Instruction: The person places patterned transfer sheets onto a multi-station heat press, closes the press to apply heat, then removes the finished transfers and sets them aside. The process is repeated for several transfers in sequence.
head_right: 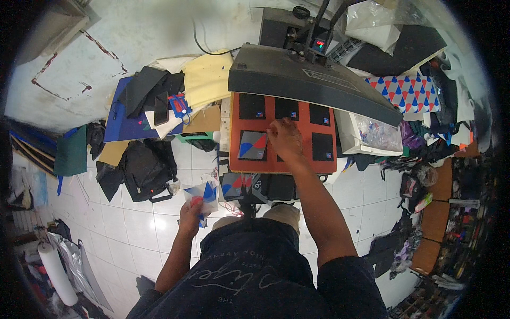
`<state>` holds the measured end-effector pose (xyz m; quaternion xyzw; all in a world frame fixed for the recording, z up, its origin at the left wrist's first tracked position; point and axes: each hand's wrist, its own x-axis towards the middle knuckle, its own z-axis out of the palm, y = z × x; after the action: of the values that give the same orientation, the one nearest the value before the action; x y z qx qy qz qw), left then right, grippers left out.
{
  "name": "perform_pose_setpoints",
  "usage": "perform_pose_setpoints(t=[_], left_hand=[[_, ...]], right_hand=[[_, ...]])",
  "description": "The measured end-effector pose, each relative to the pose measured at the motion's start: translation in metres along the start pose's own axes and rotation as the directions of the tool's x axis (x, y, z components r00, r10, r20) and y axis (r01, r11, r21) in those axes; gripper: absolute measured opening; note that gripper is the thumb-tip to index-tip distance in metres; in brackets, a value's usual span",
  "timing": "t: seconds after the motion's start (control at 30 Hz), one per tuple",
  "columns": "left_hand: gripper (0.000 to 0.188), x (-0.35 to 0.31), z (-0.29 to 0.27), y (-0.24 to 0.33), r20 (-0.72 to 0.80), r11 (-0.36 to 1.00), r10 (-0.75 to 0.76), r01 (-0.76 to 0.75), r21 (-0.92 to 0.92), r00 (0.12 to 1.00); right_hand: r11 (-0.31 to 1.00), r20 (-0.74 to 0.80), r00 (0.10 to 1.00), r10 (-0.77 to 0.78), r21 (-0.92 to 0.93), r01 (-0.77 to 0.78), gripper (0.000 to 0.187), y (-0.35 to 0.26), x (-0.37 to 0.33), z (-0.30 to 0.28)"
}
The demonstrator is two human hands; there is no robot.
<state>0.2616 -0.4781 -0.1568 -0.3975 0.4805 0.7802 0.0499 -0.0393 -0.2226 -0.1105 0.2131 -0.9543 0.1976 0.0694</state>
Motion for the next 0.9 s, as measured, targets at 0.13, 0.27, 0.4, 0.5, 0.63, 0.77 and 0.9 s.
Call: perform_pose_setpoints(t=[0.13, 0.27, 0.4, 0.5, 0.63, 0.77, 0.9], left_hand=[[0.028, -0.003, 0.001, 0.003, -0.005, 1.000, 0.001, -0.001, -0.028, 1.000], [0.025, -0.004, 0.005, 0.002, -0.018, 0.997, 0.006, -0.008, -0.076, 1.000], [0.024, 0.001, 0.006, -0.002, -0.003, 0.998, 0.003, -0.003, -0.060, 1.000], [0.024, 0.001, 0.009, 0.002, -0.006, 1.000, 0.007, -0.007, -0.009, 1.000], [0.023, 0.001, 0.008, 0.004, 0.024, 0.999, -0.009, 0.010, -0.032, 1.000], [0.024, -0.002, 0.008, 0.005, 0.025, 1.000, -0.027, 0.027, -0.013, 0.999], [0.026, -0.004, 0.009, 0.002, 0.016, 1.000, -0.016, 0.016, -0.020, 1.000]], right_hand=[[0.998, 0.107, 0.994, 0.010, 0.063, -0.017, 0.023, -0.020, -0.028, -0.021], [0.997, 0.218, 0.973, -0.078, 0.013, 0.077, 0.033, -0.053, -0.074, -0.021], [0.985, 0.143, 0.983, -0.116, -0.111, 0.132, 0.046, -0.058, -0.091, 0.002], [0.989, 0.219, 0.973, -0.070, -0.113, 0.097, 0.053, -0.059, -0.091, 0.009], [0.989, 0.215, 0.975, -0.050, -0.124, 0.078, 0.055, -0.061, -0.095, 0.009], [0.991, 0.196, 0.980, -0.040, -0.120, 0.064, 0.056, -0.061, -0.096, 0.010], [0.994, 0.219, 0.976, -0.024, -0.099, 0.047, 0.056, -0.065, -0.093, 0.007]])
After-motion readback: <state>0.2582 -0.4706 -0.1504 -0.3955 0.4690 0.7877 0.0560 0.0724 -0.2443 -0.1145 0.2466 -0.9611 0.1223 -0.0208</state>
